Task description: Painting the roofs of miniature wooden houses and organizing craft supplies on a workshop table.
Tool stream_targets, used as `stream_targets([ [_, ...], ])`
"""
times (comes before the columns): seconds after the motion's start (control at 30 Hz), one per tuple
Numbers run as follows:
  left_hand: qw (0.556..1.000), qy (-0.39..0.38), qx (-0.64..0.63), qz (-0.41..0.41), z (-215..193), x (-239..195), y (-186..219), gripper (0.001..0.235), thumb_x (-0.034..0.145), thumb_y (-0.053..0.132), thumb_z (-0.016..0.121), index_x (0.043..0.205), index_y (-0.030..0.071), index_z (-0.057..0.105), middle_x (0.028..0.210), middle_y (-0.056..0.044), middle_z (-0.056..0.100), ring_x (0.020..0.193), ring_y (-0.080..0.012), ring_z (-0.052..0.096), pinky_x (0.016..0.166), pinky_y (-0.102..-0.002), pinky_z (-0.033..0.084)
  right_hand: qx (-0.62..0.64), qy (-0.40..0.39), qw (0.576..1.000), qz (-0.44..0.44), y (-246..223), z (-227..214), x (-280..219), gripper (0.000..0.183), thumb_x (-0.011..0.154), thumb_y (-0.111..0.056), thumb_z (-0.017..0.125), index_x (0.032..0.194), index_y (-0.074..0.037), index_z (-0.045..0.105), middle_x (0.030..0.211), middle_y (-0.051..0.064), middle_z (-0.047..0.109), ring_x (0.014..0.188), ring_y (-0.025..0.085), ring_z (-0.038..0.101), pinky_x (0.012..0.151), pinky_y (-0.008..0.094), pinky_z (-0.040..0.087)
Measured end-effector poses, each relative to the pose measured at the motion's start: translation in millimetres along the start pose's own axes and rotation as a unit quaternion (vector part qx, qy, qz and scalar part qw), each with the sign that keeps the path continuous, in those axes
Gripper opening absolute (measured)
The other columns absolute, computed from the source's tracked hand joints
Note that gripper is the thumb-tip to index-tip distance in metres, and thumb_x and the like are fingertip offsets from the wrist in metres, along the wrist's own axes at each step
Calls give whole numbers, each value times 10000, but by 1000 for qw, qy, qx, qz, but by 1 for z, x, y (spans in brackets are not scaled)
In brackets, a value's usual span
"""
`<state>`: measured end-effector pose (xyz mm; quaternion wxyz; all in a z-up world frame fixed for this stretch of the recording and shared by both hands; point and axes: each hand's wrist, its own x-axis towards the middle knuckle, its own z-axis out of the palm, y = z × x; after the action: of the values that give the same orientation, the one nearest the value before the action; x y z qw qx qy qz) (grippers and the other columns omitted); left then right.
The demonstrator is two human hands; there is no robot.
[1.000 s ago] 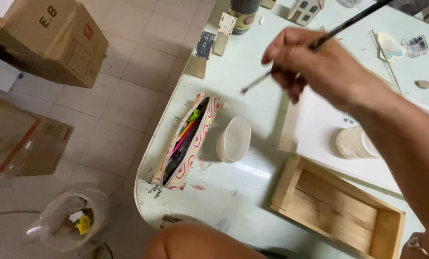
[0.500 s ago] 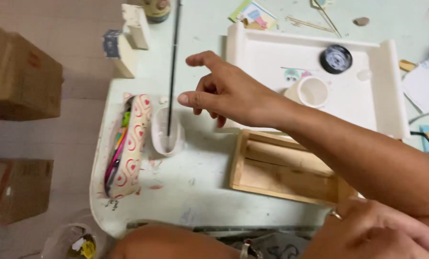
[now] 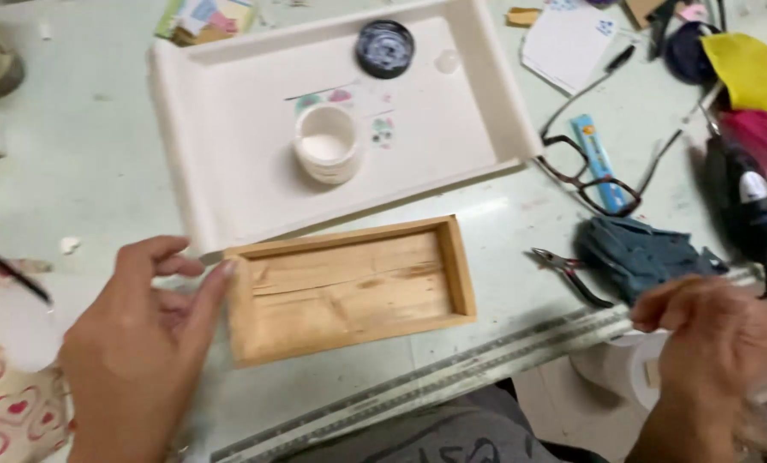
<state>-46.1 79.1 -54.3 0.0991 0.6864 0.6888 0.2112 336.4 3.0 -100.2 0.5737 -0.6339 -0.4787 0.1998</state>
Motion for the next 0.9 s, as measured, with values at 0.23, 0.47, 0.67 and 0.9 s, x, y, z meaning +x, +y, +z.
stream_targets([
  [0.23,953,-154,34,-259,32,-11,8,609,741,517,613,1227,154,561,874,14,614,691,-182,581,712,-359,440,-264,-124,936,-198,-5,-7,7,105,848,-24,613,762,37,618,741,127,619,665,214,578,644,310,454],
  [0.47,943,-168,174,-227,51,-26,-11,450,872,543,421,1008,173,637,937,-54,672,888,-335,612,722,-448,456,-423,-183,867,-187,31,4,6,336,837,-279,646,1122,-108,595,1068,53,580,951,218,572,702,322,479],
  [0.67,976,-106,110,-154,49,-51,-16,330,888,390,489,904,103,651,811,-78,659,751,-280,603,694,-398,446,-434,-163,865,-193,43,6,11,213,894,-193,616,1081,-93,634,1012,71,553,850,261,529,688,353,460],
  [0.9,944,-132,38,-300,46,-62,10,317,904,358,522,1033,89,630,842,-94,639,705,-260,635,644,-336,477,-380,-137,892,-201,38,11,7,160,852,-184,645,972,-79,648,960,61,579,787,191,599,626,304,466],
])
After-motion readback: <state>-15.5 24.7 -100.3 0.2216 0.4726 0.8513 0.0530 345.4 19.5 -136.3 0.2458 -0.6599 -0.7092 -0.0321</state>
